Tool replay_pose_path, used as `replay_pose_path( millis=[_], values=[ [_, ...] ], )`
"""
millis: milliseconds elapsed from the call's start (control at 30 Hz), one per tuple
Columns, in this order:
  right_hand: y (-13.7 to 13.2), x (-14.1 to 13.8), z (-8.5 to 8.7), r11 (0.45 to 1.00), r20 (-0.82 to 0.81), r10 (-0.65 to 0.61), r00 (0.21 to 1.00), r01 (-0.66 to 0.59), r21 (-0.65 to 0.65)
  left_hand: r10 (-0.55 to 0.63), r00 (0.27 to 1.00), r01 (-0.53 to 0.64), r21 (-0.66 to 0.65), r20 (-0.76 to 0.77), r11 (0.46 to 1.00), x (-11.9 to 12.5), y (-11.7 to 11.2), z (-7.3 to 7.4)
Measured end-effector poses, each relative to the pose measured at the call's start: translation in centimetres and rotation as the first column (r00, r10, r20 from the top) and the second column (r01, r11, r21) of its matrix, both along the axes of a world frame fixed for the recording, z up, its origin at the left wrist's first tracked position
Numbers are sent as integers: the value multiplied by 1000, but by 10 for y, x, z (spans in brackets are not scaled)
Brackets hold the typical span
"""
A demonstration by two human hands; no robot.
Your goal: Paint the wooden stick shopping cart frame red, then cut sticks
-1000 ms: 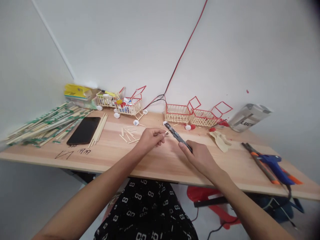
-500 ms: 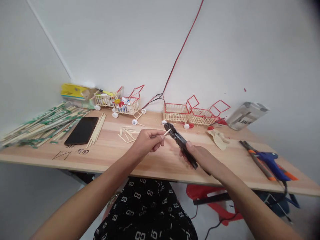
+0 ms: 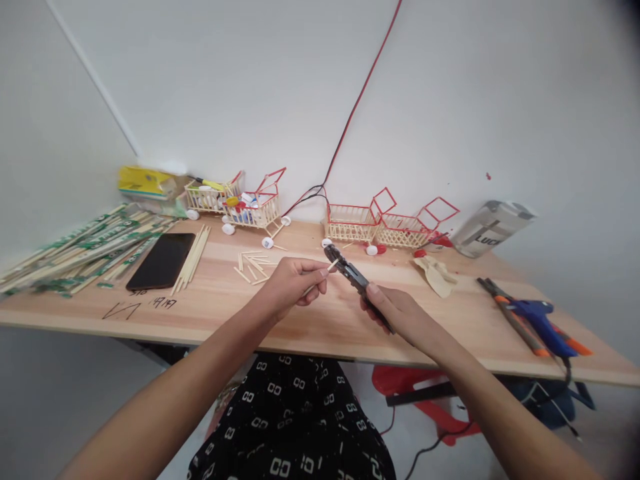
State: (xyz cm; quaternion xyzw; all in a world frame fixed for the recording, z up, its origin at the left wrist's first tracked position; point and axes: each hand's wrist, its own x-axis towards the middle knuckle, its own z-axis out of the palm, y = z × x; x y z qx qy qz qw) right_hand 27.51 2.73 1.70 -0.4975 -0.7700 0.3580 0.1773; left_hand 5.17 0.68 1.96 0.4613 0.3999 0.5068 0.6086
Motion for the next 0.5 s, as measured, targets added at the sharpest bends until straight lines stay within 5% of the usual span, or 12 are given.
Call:
replay_pose_path(
  millis=[500],
  values=[
    [-1, -11, -5, 967, 115, -11, 993, -19, 255, 36, 999, -36, -86, -6, 996, 0, 4, -4]
  ],
)
